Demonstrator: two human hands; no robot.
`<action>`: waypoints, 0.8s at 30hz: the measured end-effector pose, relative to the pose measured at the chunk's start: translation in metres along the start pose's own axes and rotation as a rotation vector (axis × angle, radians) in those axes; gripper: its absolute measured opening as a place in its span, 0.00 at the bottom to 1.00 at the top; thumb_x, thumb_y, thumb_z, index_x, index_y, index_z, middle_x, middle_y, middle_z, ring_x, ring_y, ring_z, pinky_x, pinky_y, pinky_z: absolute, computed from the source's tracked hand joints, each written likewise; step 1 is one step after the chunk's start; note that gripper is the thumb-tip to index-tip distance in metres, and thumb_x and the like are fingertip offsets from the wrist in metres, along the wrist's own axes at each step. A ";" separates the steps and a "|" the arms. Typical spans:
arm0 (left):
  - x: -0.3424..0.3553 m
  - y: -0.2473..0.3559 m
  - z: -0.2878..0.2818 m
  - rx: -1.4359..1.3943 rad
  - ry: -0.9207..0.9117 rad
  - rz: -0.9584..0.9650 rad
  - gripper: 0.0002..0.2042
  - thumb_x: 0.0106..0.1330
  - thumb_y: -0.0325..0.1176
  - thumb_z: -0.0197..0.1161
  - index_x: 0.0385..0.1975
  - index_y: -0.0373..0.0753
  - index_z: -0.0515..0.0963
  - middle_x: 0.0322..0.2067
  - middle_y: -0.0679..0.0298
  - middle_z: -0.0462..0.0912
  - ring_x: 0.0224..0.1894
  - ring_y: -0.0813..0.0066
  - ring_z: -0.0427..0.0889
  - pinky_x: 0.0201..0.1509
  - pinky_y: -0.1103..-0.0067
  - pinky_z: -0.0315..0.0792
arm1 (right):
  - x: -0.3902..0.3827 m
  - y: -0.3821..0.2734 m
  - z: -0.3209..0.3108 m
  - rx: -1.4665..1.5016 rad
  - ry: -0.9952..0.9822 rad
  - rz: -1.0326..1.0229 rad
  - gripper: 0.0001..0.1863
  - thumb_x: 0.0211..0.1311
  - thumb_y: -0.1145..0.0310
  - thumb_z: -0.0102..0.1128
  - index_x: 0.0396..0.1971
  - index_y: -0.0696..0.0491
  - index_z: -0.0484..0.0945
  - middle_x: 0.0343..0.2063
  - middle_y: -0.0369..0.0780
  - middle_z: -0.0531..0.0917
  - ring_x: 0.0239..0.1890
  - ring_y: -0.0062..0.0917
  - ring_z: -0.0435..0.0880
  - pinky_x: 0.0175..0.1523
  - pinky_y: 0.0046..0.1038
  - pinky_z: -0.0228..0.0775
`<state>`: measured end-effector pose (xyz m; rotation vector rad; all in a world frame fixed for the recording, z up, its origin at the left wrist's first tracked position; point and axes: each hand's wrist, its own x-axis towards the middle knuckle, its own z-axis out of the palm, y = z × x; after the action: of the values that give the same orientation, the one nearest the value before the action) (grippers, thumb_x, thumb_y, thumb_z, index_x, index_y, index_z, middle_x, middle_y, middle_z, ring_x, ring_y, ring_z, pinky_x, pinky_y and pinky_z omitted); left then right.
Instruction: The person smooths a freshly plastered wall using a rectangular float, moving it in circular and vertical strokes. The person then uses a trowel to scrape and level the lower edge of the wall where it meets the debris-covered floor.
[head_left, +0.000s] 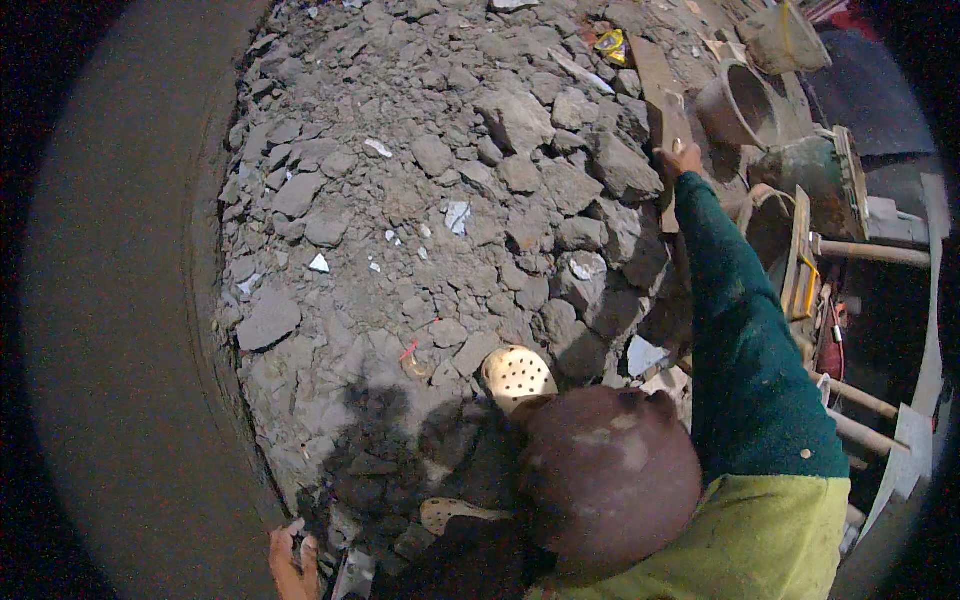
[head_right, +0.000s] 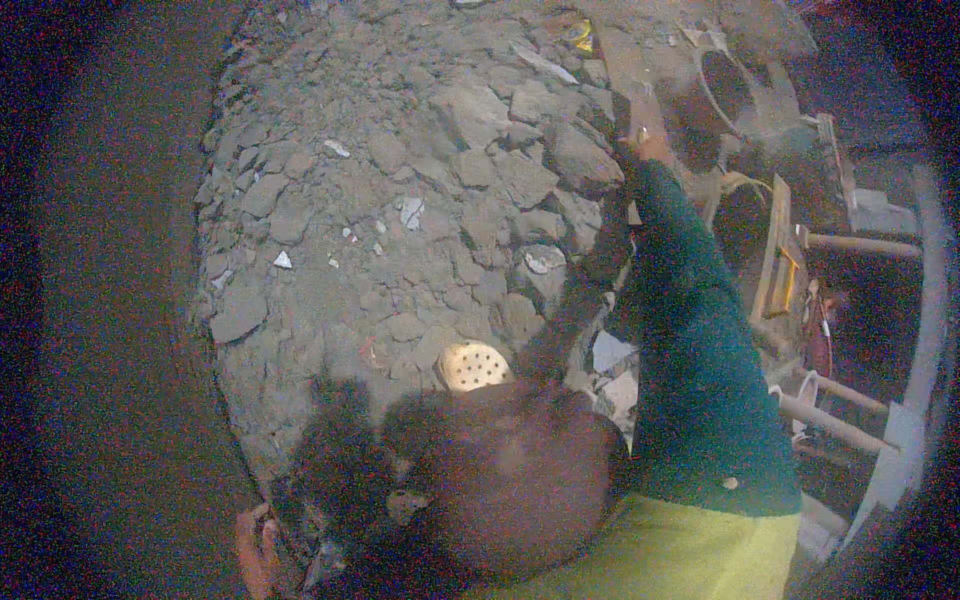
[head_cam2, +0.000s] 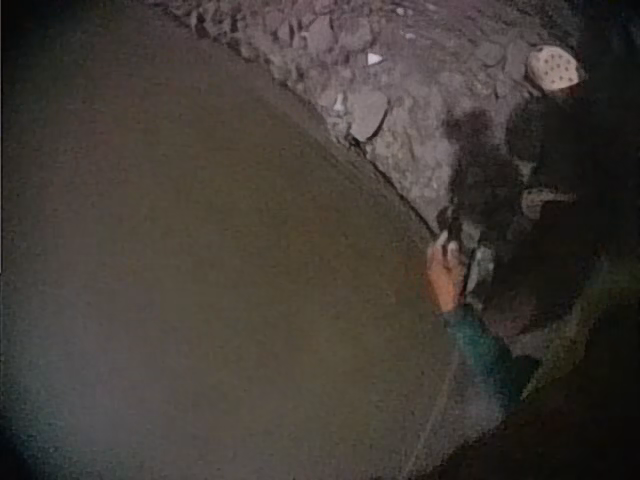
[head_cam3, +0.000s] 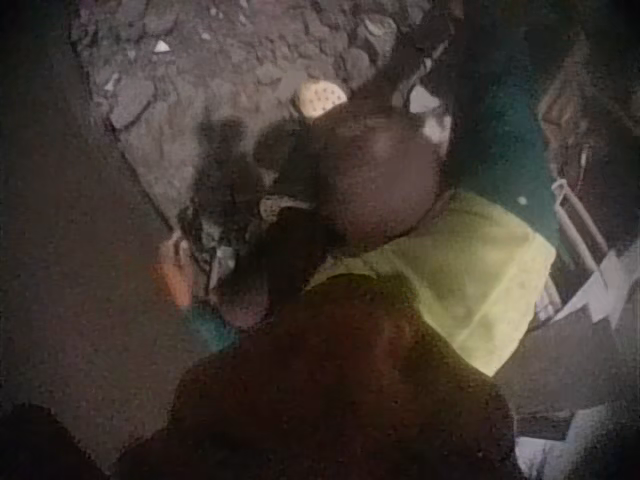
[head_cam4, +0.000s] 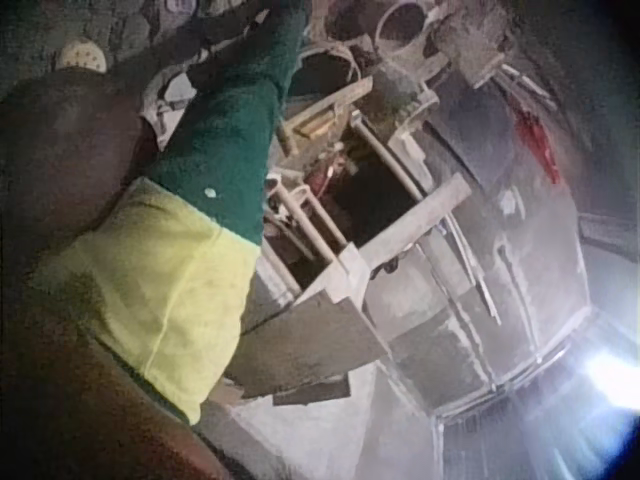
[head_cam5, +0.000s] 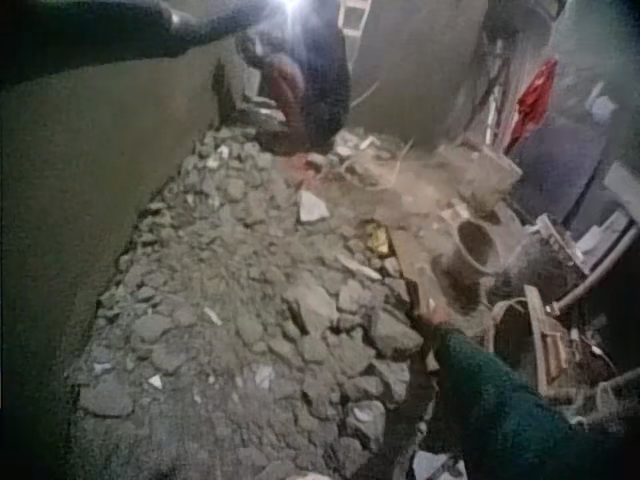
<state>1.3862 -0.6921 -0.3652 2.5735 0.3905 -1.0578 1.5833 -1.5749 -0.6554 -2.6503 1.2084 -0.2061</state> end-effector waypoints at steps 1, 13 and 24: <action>-0.009 0.001 -0.003 -0.018 -0.002 0.022 0.24 0.80 0.49 0.54 0.62 0.37 0.79 0.58 0.50 0.82 0.61 0.49 0.80 0.67 0.62 0.70 | -0.019 -0.016 0.027 -0.006 -0.005 -0.025 0.46 0.39 0.38 0.86 0.39 0.68 0.79 0.43 0.61 0.86 0.45 0.47 0.88 0.48 0.48 0.79; 0.011 -0.025 0.021 -0.109 -0.043 0.108 0.16 0.77 0.40 0.58 0.56 0.36 0.79 0.49 0.52 0.80 0.53 0.57 0.80 0.62 0.63 0.73 | -0.053 0.004 0.032 -0.197 0.211 -0.126 0.33 0.47 0.51 0.85 0.43 0.56 0.76 0.42 0.51 0.84 0.49 0.51 0.84 0.51 0.48 0.75; 0.028 -0.101 0.042 -0.324 -0.127 0.045 0.18 0.75 0.37 0.61 0.60 0.38 0.77 0.49 0.52 0.80 0.51 0.54 0.80 0.61 0.62 0.74 | -0.061 -0.056 -0.051 -0.169 0.355 -0.039 0.28 0.52 0.59 0.77 0.47 0.56 0.75 0.46 0.52 0.85 0.51 0.51 0.85 0.55 0.51 0.78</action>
<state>1.3420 -0.6134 -0.4332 2.2086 0.4299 -1.0404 1.5732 -1.4999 -0.5942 -2.8697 1.3271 -0.6306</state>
